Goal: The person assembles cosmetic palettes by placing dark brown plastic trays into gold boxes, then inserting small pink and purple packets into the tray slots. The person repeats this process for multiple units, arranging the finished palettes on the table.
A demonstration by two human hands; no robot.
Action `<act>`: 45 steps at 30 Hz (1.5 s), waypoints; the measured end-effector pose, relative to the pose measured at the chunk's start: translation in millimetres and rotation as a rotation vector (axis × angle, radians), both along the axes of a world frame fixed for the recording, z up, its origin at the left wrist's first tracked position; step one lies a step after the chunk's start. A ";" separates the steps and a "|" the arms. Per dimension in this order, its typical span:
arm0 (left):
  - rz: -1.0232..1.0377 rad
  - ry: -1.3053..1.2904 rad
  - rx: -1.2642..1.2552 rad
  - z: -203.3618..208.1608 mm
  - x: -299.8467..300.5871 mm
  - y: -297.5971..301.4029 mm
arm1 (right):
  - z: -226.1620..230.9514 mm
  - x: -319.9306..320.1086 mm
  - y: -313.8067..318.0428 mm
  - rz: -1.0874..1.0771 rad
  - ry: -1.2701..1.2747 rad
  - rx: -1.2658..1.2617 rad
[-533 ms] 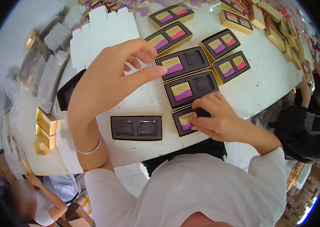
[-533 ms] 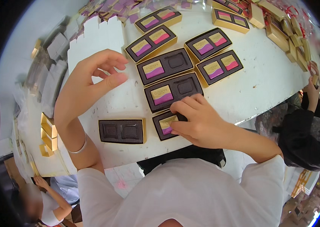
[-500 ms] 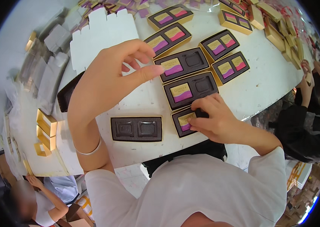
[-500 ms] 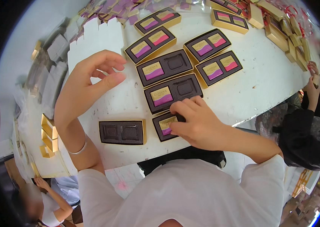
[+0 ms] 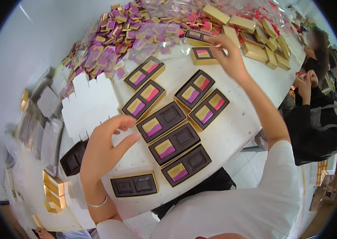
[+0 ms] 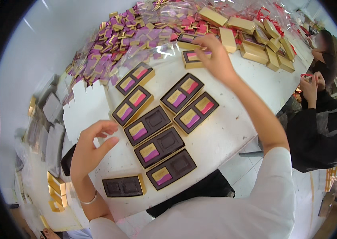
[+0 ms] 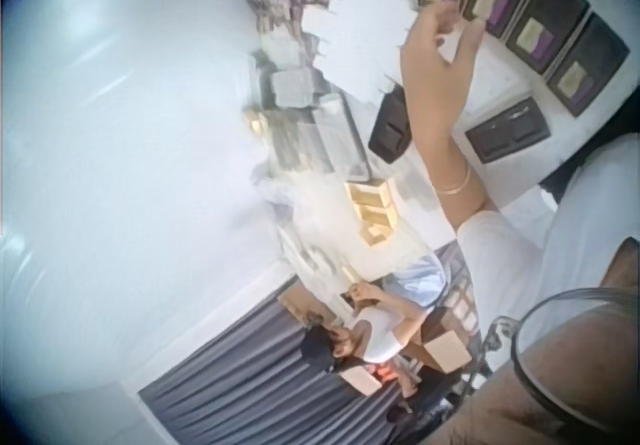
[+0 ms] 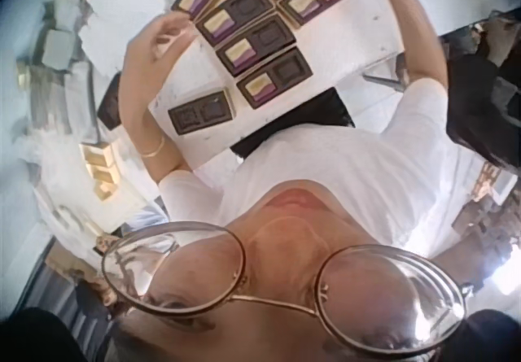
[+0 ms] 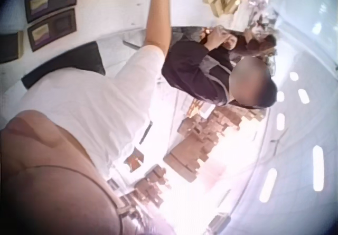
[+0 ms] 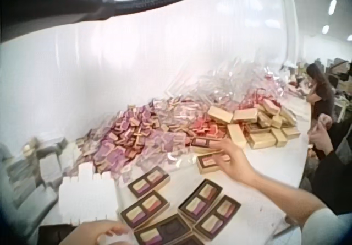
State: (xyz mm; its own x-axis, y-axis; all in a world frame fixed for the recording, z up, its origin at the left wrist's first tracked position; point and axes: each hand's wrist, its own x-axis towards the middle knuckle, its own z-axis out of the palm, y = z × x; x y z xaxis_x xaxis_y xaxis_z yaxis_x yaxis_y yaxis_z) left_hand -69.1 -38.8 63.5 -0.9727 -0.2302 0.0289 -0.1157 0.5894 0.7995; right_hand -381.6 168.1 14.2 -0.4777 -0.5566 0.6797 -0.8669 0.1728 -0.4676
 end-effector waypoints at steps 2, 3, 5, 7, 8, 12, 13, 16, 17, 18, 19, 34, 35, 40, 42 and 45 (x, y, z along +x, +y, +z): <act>-0.007 0.019 0.007 3.6 -1.2 -0.5 | -15.3 -93.0 -2.1 -0.140 -0.159 0.090; -0.001 0.023 0.010 5.2 -0.7 -1.2 | -20.1 -124.9 -5.2 -0.257 -0.075 0.239; -0.012 0.036 0.016 7.2 -3.9 -2.2 | -31.3 -194.2 -5.8 -0.312 -0.040 0.432; 0.020 0.010 -0.001 13.4 1.7 -5.2 | -21.5 -207.2 -38.0 -0.332 -0.281 0.733; 0.025 0.002 0.015 16.2 2.6 -5.7 | -22.4 -215.2 -51.0 -0.350 -0.299 0.788; 0.033 -0.013 0.018 13.0 -6.1 -7.3 | -31.5 -237.8 -81.1 -0.281 -0.348 0.840; 0.032 -0.016 0.010 12.4 -8.2 -7.0 | -35.6 -238.6 -87.8 -0.323 -0.262 0.827; 0.044 -0.025 -0.013 9.3 -11.0 -6.9 | -53.9 -225.7 -103.0 -0.459 0.024 0.696; 0.052 -0.020 -0.022 7.4 -11.1 -7.4 | -56.6 -224.6 -102.9 -0.432 0.012 0.659; 0.059 -0.011 -0.034 7.3 -11.0 -7.3 | -56.3 -224.4 -102.0 -0.406 0.002 0.618; 0.075 -0.002 -0.024 7.1 -10.6 -6.9 | -56.7 -223.5 -101.7 -0.379 -0.008 0.577; 0.060 0.131 0.111 12.9 -9.8 -4.1 | 14.3 -217.4 -40.5 -0.092 -0.892 0.170; 0.038 0.126 0.183 12.1 -10.1 -6.3 | 18.4 -216.1 -36.6 -0.060 -0.914 0.138; 0.005 0.259 0.622 3.7 -15.9 -3.4 | 65.9 -136.1 -51.4 0.162 -0.925 0.038; 0.048 0.259 0.957 6.0 -21.0 10.7 | 73.8 -61.5 -72.8 0.273 -0.776 0.018; -0.018 0.176 1.587 -13.5 -24.5 10.2 | 64.2 56.1 -95.9 0.659 -0.119 0.075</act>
State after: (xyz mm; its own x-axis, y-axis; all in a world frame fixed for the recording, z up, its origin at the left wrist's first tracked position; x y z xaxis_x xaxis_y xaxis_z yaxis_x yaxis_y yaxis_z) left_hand -93.6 -28.6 50.1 -0.9862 -0.1234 -0.1107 0.0371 -0.8153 0.5779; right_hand -325.5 72.2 78.4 -0.0912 -0.8008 0.5920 -0.7457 -0.3391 -0.5736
